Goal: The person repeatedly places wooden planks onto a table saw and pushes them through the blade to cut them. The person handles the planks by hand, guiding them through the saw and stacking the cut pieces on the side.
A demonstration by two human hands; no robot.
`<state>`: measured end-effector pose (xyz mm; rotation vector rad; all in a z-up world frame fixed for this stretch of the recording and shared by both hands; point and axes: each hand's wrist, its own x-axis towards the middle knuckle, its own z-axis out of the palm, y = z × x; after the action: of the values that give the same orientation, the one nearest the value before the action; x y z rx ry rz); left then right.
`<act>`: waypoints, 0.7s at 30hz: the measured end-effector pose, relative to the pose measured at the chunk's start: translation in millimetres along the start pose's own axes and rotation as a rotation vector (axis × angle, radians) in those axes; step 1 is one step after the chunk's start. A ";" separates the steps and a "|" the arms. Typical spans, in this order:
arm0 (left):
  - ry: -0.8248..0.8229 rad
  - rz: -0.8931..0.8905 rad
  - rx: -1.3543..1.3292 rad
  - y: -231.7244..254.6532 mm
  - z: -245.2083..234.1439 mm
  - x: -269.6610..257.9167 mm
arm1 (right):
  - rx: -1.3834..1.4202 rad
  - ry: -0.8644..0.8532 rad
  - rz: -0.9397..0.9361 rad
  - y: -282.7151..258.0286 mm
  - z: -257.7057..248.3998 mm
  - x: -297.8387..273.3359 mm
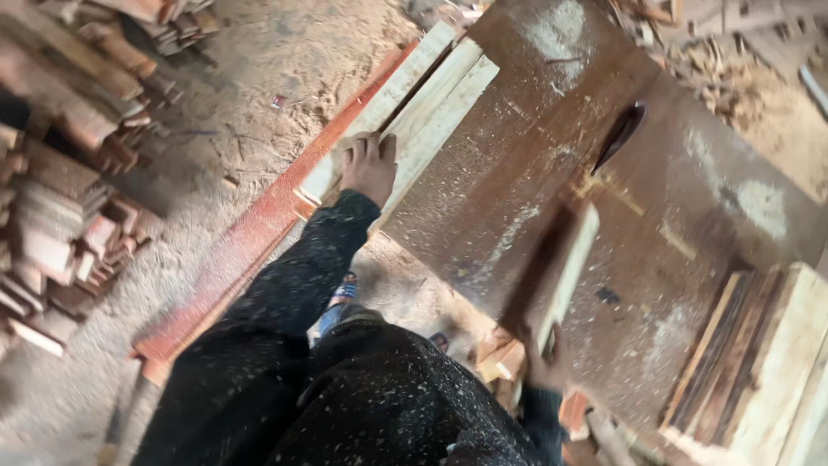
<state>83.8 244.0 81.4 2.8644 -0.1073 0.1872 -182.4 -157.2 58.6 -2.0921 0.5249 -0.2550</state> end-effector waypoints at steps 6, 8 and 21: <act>-0.002 0.076 0.022 -41.3 -26.4 8.9 | 0.024 -0.011 -0.060 -121.3 167.9 51.9; -0.062 -0.005 -0.009 -56.6 -41.5 8.4 | -0.180 -0.063 -0.062 -157.4 228.6 59.9; -0.184 0.145 -0.278 -103.5 -10.7 9.1 | -0.113 -0.693 -0.285 -237.4 260.3 -0.6</act>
<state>101.0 345.9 65.9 2.5901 -0.3487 -0.0600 -21.4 150.9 116.2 -2.1878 -0.1784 0.3437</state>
